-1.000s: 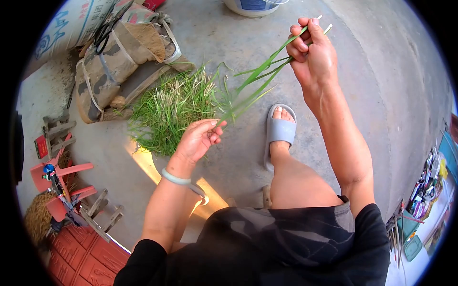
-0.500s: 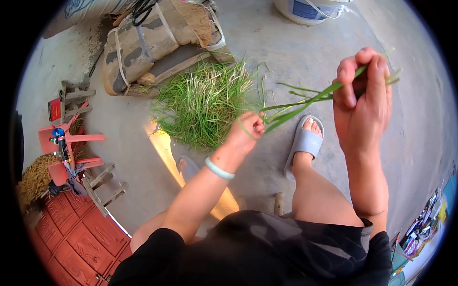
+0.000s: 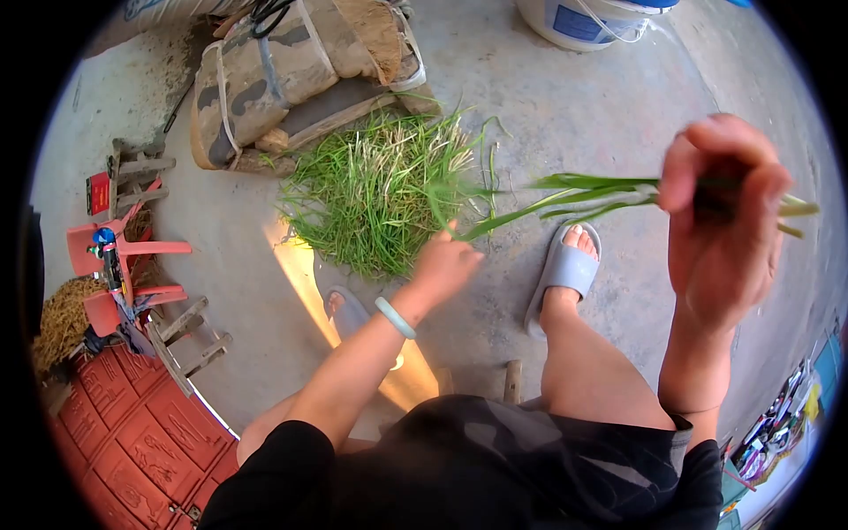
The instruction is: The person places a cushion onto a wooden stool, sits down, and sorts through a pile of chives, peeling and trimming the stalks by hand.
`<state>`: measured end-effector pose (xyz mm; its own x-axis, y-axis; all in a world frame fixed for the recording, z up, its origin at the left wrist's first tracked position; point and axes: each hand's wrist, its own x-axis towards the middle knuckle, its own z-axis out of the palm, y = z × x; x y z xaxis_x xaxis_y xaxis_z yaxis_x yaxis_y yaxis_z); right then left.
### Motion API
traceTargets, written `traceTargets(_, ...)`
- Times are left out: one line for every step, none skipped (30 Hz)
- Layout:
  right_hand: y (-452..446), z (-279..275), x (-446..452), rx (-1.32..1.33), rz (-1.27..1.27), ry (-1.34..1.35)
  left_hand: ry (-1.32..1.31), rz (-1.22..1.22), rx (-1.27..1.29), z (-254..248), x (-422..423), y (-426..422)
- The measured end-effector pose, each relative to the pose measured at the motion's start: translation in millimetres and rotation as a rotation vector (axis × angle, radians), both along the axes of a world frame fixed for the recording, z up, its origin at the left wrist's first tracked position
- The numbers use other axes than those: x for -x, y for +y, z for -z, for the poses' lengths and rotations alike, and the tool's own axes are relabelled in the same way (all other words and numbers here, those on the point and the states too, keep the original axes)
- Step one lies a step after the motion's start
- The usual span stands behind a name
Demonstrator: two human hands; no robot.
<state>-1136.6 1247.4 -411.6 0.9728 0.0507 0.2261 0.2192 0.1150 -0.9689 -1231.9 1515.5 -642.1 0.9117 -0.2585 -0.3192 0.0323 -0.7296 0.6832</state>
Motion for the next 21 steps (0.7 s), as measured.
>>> traceTargets(2,0,-4,0.187,-0.018,-0.007,-0.089,0.047,-0.071,4,2,8)
traceTargets(3,3,-5,0.265,-0.042,-0.03,-0.147,-0.062,0.0,6,-3,17)
traceTargets(4,6,-5,0.342,-0.064,-0.053,-0.135,-0.176,0.019,5,-11,28)
traceTargets(-1,6,-6,0.441,-0.098,-0.095,-0.21,-0.326,0.037,6,-19,37)
traceTargets(1,5,-6,0.454,-0.079,-0.114,-0.345,-0.411,0.037,7,-29,49)
traceTargets(4,4,-9,0.469,-0.059,-0.137,-0.27,-0.517,0.042,17,-35,64)
traceTargets(4,7,-8,0.365,-0.031,-0.112,-0.127,-0.627,0.071,27,-41,79)
traceTargets(4,10,-8,0.259,-0.001,-0.092,-0.088,-0.612,0.026,31,-48,89)
traceTargets(2,10,-5,0.128,0.02,-0.002,-0.049,-0.596,-0.019,36,-52,96)
traceTargets(-1,11,-7,0.07,-0.031,0.004,-0.08,-0.558,-0.093,40,-52,101)
traceTargets(-2,12,-8,0.012,-0.082,0.009,-0.111,-0.519,-0.166,43,-51,104)
traceTargets(-2,13,-8,0.023,-0.066,0.021,-0.142,-0.48,-0.239,46,-51,107)
traceTargets(-1,14,-7,0.034,-0.05,0.031,-0.126,-0.478,-0.238,49,-49,109)
traceTargets(0,15,-6,0.046,-0.034,0.043,-0.109,-0.476,-0.237,47,-47,110)
traceTargets(1,16,-6,0.031,-0.032,0.053,-0.092,-0.472,-0.237,45,-45,110)
traceTargets(3,18,-7,0.016,-0.029,0.062,-0.106,-0.453,-0.239,50,-42,114)
traceTargets(4,19,-8,0.0,-0.026,0.069,-0.122,-0.436,-0.242,54,-40,118)
traceTargets(5,20,-7,-0.01,-0.026,0.077,-0.138,-0.42,-0.246,58,-38,123)
traceTargets(5,21,-7,-0.018,-0.026,0.085,-0.041,-0.469,-0.114,62,-39,131)
traceTargets(5,21,-6,-0.027,-0.026,0.093,0.057,-0.517,0.018,59,-45,140)
traceTargets(6,21,-5,-0.024,-0.018,0.103,0.157,-0.562,0.149,49,-50,144)
